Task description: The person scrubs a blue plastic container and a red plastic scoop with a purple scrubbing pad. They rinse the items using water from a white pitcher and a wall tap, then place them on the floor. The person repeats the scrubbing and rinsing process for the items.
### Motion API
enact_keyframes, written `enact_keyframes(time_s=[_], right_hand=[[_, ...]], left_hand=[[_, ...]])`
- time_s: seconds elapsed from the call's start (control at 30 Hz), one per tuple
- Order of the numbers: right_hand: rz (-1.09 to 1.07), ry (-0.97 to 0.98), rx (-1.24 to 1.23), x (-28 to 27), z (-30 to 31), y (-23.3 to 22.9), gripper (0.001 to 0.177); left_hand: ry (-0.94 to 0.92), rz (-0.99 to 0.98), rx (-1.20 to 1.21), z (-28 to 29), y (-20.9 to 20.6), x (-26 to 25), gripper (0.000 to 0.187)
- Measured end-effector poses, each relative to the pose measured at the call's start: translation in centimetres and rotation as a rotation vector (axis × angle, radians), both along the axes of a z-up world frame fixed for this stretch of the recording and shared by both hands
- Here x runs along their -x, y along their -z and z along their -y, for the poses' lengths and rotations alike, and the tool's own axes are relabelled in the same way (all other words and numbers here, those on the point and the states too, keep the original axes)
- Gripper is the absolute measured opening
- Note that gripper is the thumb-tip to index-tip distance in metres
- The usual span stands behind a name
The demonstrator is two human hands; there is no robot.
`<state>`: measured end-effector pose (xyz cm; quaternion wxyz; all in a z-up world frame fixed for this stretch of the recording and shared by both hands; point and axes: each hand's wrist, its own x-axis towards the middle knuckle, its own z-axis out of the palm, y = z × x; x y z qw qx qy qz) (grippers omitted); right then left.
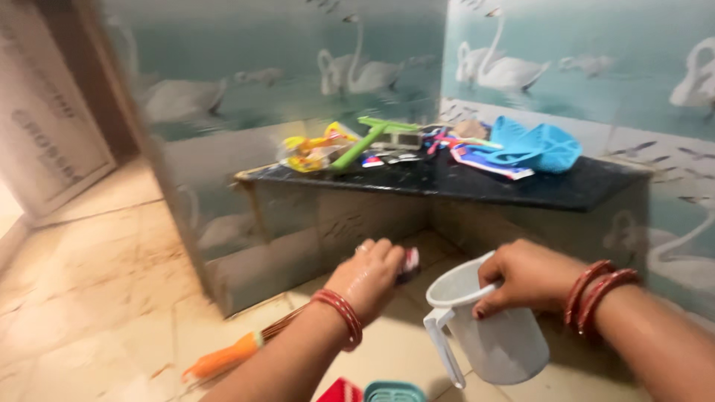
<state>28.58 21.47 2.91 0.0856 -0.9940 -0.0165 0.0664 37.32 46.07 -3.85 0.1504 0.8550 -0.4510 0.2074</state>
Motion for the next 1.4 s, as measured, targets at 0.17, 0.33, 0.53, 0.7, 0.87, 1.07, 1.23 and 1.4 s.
enact_keyframes(time_s=[0.17, 0.33, 0.53, 0.7, 0.87, 1.07, 1.23, 1.4], right_hand=[[-0.122, 0.099, 0.099, -0.2, -4.4, 7.3, 0.033], [-0.170, 0.309, 0.151, -0.7, -5.1, 16.6, 0.028], [-0.169, 0.359, 0.262, -0.3, -3.7, 25.7, 0.028], [-0.183, 0.521, 0.096, 0.5, -3.5, 26.7, 0.027], [-0.172, 0.366, 0.191, 1.3, -5.6, 26.9, 0.038], [0.022, 0.017, 0.216, 2.0, -9.4, 28.3, 0.026], [-0.256, -0.034, 0.115, 1.0, -11.1, 30.8, 0.036], [-0.452, 0.047, 0.091, -0.5, -11.3, 32.3, 0.048]], left_hand=[[-0.100, -0.213, -0.105, -3.4, 4.9, 2.9, 0.034], [-0.291, -0.424, 0.099, -3.4, 11.7, 2.3, 0.029], [-0.525, -0.794, 0.267, -2.2, 17.2, 1.2, 0.039], [-0.722, -1.306, 0.582, -0.5, 17.5, 1.1, 0.056], [-0.769, -1.494, 0.668, 0.0, 21.3, 1.1, 0.059], [-0.799, -1.238, 0.396, -2.4, 28.4, 0.1, 0.068], [-0.858, -1.257, 0.350, -5.2, 27.1, -0.2, 0.063], [-0.904, -1.316, 0.398, -8.6, 24.2, 0.6, 0.053]])
